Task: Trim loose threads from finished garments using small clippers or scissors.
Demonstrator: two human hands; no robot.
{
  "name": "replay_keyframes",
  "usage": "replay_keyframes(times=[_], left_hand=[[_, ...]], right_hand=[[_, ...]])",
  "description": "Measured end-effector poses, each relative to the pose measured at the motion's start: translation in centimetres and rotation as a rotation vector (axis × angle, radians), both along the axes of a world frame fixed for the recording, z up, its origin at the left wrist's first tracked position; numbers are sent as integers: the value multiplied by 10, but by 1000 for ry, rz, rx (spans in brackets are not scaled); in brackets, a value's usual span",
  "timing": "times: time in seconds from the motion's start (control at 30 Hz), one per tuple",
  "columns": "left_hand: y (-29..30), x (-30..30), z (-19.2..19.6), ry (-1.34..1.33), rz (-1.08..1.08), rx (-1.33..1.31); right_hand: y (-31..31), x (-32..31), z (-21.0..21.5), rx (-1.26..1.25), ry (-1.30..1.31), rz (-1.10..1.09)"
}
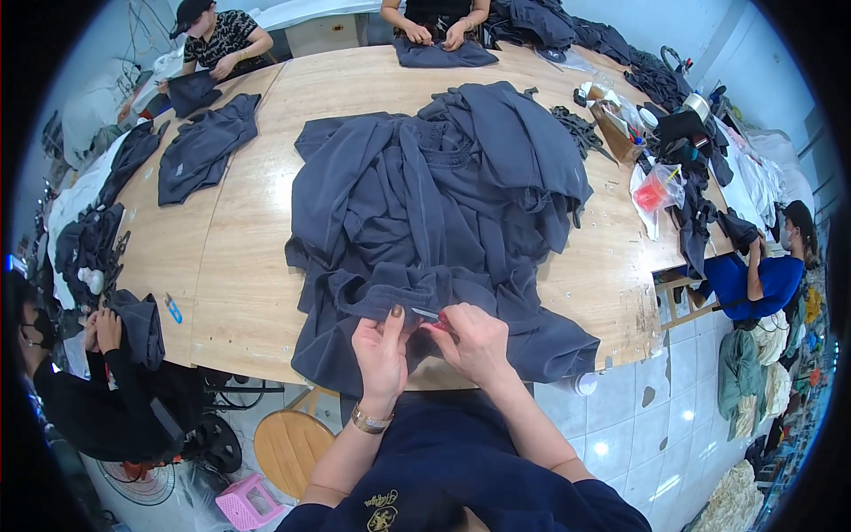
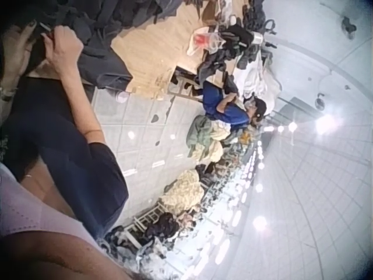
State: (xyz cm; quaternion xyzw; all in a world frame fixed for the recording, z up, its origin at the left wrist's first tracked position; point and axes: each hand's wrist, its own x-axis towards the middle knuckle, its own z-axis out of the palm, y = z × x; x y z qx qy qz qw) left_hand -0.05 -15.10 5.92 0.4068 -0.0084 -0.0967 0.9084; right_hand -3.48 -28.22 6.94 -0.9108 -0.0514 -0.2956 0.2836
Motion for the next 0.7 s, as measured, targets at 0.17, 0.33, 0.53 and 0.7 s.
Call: replay_keyframes(times=[0.17,0.33,0.53,0.7], left_hand=[[-2,-2,3,-11,12,13],[-3,-2,5,-31,36,39],[-2,-3,5,-49,21,44],[-2,-4,2,-46,21,84]], right_hand=[[-1,0,-1,-41,-5,-8],[-3,0,0,-64,1,-15],[-2,1,1,-65,-6,-7],[-1,2,1,-73,-24,-11]])
